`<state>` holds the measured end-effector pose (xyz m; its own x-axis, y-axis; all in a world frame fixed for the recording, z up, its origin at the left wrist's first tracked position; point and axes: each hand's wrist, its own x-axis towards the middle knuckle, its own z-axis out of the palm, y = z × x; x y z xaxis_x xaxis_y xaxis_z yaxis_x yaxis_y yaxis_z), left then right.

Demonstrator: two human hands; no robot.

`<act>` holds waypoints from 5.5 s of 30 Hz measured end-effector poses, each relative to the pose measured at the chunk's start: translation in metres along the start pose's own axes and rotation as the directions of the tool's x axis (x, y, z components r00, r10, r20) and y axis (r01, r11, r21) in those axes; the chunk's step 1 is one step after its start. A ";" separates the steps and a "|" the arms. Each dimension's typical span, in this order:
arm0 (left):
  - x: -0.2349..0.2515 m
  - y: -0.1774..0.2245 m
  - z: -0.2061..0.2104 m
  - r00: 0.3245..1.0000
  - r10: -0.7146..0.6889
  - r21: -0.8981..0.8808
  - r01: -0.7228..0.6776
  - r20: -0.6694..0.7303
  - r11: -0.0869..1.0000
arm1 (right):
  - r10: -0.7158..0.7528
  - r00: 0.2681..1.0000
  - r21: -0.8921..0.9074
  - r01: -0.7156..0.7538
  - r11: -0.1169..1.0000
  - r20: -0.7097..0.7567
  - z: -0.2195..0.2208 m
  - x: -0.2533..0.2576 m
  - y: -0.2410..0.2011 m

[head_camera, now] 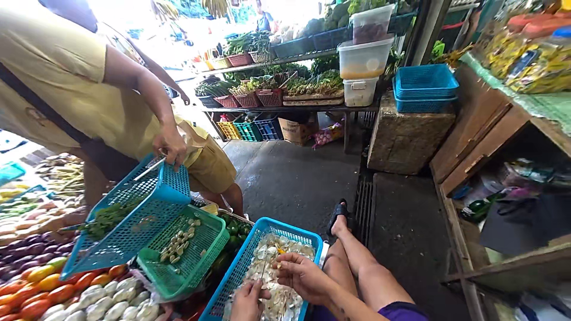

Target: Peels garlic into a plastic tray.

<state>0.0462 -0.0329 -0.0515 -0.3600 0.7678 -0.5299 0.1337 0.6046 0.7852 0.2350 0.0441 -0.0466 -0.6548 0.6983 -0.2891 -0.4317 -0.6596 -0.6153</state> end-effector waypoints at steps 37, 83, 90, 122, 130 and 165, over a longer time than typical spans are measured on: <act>-0.048 0.046 0.010 0.785 0.619 -0.069 -0.619 -0.026 0.782 | -0.094 0.995 0.096 0.096 0.991 -0.025 0.008 -0.007 -0.006; -0.037 0.028 0.015 0.658 0.745 0.187 -0.750 0.107 0.635 | -0.003 0.996 0.241 -0.019 0.970 0.090 -0.002 -0.007 -0.003; -0.043 0.031 0.016 0.656 0.746 0.185 -0.752 0.114 0.632 | -0.033 0.996 0.234 0.012 0.972 0.083 -0.004 -0.008 -0.002; -0.038 0.031 0.010 0.741 0.662 0.289 -0.662 0.115 0.691 | -0.174 0.985 0.031 0.174 0.984 0.000 0.000 -0.002 0.008; -0.023 0.025 0.014 0.847 0.530 0.046 -0.529 -0.020 0.847 | -0.172 0.985 -0.075 0.170 0.983 -0.030 0.002 -0.002 0.008; -0.019 0.024 0.014 0.859 0.498 -0.063 -0.494 0.119 0.867 | -0.131 0.986 -0.156 0.114 0.981 -0.106 -0.003 0.004 0.016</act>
<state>0.0698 -0.0305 -0.0272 -0.1323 0.9860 -0.1019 0.2353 0.1311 0.9630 0.2274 0.0378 -0.0600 -0.5233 0.8042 -0.2819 -0.4013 -0.5244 -0.7509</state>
